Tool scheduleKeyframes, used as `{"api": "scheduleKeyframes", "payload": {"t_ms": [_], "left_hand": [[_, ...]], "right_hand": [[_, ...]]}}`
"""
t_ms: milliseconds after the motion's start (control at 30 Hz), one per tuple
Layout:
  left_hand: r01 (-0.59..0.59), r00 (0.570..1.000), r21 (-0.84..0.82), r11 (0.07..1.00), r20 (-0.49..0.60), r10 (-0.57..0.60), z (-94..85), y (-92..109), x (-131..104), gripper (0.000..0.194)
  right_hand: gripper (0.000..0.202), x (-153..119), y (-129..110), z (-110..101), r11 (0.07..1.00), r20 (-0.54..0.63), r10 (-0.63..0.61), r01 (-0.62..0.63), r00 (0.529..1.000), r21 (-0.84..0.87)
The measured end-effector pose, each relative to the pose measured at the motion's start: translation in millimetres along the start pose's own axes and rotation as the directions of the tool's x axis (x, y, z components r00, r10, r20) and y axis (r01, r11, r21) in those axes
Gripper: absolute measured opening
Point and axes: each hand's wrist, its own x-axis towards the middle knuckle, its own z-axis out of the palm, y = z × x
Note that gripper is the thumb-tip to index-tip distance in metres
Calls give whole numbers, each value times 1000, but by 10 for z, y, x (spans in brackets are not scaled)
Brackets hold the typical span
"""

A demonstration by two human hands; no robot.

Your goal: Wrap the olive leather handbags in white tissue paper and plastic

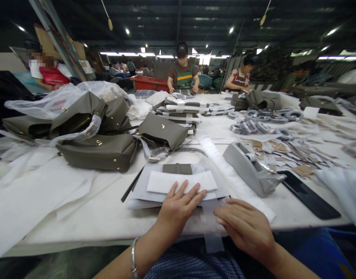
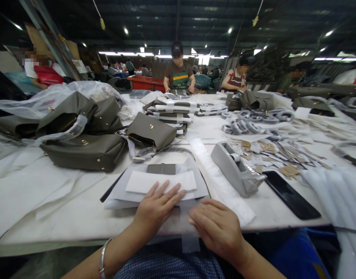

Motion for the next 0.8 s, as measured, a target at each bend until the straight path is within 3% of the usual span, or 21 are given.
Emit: {"api": "scheduleKeyframes", "payload": {"t_ms": [100, 200, 367, 533, 633, 800], "left_hand": [[10, 1000, -18, 1000, 11, -10, -25, 7, 7, 50], [36, 998, -88, 995, 54, -31, -79, 5, 27, 53], [122, 988, -226, 967, 117, -97, -163, 65, 61, 61], [225, 972, -224, 948, -20, -235, -39, 228, 88, 46], [237, 958, -174, 956, -125, -260, 77, 286, 90, 38], [231, 943, -146, 962, -207, -259, 145, 291, 92, 35]], "right_hand": [[45, 74, 170, 78, 990, 51, 78, -72, 996, -122], [58, 49, 315, 219, 988, 125, 90, -73, 988, -139], [59, -80, 336, 366, 988, 58, 86, -78, 995, -130], [53, -149, 298, 455, 981, 10, 81, -78, 997, -180], [45, -81, 283, 367, 978, 35, 138, -131, 990, -165], [24, 417, 357, -10, 987, 265, 162, -153, 951, -53]]}}
